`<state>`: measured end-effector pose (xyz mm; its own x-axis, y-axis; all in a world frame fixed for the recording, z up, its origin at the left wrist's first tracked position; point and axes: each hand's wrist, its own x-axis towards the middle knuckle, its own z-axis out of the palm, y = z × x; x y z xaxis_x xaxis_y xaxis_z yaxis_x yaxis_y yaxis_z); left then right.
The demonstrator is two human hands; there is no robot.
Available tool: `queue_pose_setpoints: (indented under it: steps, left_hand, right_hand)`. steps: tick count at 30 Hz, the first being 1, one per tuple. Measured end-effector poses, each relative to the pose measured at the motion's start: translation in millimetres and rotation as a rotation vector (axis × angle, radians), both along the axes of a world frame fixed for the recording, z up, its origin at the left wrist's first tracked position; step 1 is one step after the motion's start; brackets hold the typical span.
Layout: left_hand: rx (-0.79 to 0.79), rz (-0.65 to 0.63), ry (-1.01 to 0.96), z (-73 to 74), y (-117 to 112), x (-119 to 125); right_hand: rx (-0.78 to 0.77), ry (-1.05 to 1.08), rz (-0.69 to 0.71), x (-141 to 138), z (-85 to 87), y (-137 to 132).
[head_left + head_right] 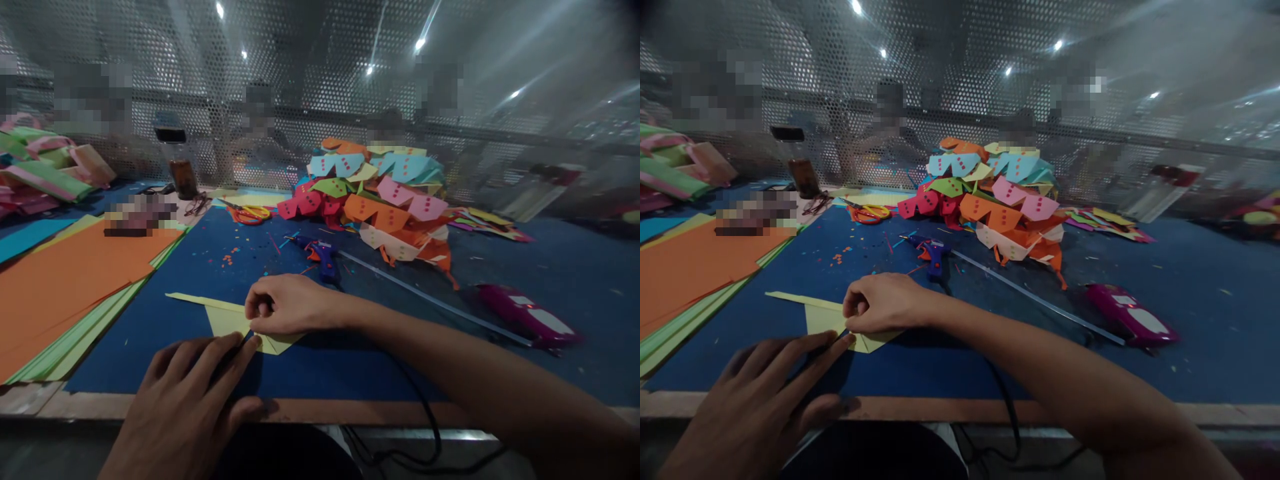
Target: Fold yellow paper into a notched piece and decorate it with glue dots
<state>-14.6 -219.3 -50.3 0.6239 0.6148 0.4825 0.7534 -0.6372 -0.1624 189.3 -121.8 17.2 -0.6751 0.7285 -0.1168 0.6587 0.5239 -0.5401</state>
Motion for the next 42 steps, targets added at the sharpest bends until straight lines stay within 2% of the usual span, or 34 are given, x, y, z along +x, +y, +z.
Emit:
queue_pose_setpoints:
  steps: [11, 29, 42]
  left_hand:
    - [0.045, -0.021, 0.041, 0.6, -4, 1]
    - [0.054, -0.006, 0.096, -3.8, -8, 0]
    - [0.049, 0.008, 0.104, -7.3, -9, 0]
  right_hand:
    - [0.061, 0.009, -0.004, -1, -7.0, 3]
    - [0.107, -0.014, -0.036, -5, -1.4, -7]
    - [0.026, 0.002, 0.050, 2, -2.7, 3]
